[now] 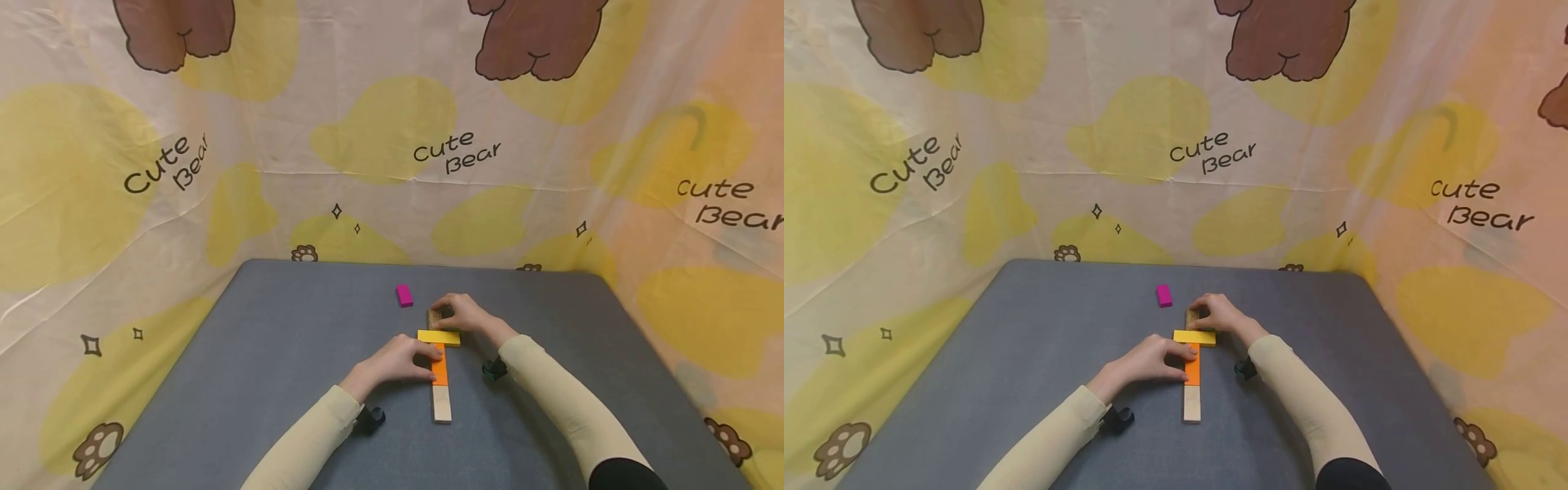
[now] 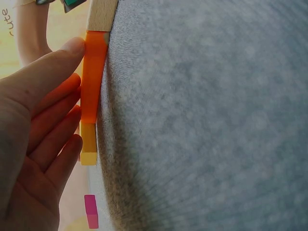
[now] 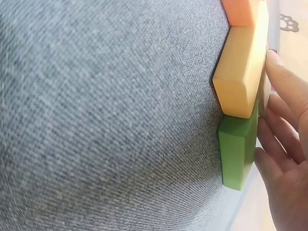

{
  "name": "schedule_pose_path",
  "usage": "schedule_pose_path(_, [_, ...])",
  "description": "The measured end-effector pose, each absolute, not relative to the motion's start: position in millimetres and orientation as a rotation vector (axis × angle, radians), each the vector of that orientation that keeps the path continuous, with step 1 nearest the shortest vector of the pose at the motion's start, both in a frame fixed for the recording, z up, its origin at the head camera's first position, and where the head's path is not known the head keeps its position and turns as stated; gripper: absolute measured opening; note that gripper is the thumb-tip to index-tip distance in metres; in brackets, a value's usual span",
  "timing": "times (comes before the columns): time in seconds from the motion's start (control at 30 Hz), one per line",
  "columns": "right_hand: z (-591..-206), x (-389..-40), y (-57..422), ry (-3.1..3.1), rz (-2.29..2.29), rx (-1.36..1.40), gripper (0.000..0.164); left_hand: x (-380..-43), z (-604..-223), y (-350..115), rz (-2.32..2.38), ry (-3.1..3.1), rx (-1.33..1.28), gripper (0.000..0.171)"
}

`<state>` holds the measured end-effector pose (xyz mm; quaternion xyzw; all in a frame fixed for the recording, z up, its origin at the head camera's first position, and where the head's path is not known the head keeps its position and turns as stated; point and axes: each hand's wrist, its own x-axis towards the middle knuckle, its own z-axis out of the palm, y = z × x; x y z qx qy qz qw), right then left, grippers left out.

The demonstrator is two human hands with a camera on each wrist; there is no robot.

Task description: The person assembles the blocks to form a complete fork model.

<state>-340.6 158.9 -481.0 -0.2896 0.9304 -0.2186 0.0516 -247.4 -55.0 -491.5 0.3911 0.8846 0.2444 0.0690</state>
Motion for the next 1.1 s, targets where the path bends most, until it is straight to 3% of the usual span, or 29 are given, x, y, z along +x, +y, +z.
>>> schedule_pose_path(1.1, [-480.0, -341.5, 159.9, 2.801, -0.672, -0.892, 0.046, -249.6, -495.5, -54.9, 0.74, 2.674, 1.182, 0.04])
